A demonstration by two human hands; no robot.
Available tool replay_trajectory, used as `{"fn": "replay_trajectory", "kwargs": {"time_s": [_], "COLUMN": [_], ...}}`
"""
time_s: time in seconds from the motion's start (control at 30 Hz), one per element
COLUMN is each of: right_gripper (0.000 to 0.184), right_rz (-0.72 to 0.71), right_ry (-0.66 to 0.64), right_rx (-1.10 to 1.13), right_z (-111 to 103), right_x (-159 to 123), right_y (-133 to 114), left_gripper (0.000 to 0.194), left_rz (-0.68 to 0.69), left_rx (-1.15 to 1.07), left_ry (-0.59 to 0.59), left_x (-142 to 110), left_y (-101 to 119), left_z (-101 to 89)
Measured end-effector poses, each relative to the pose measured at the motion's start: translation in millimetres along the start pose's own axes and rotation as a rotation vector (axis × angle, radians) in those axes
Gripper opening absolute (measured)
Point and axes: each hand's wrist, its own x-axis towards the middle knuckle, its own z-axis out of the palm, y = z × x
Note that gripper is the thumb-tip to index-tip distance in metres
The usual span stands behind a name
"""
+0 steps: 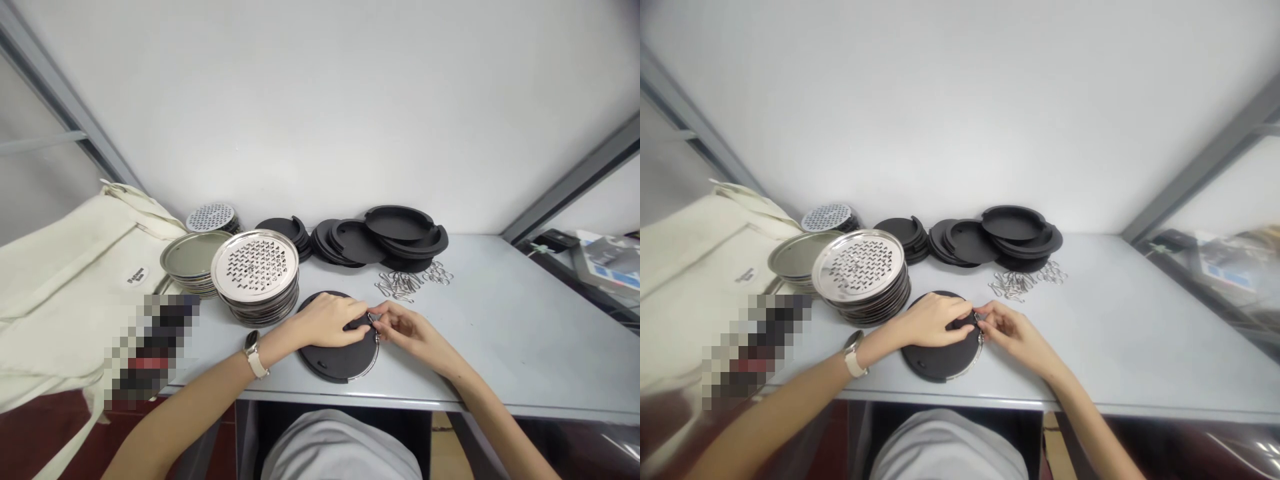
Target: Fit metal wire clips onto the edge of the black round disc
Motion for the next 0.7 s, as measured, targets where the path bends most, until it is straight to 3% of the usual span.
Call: {"fn": "replay_trajectory", "kwargs": {"time_s": [0.7], "right_gripper": [0.028], "right_rz": [-0.004], "right_ry": [-0.018], "right_rx": [-0.044], "right_z": [-0.3], "right_x": [-1.2], "right_y": [-2.4], "left_gripper": [0.015], "left_rz": [0.005], "left_rx": [-0.006], "left_ry": [0.000], "left_x": [-0.5], "left_y": [1.4], "left_z": [-1.2]}}
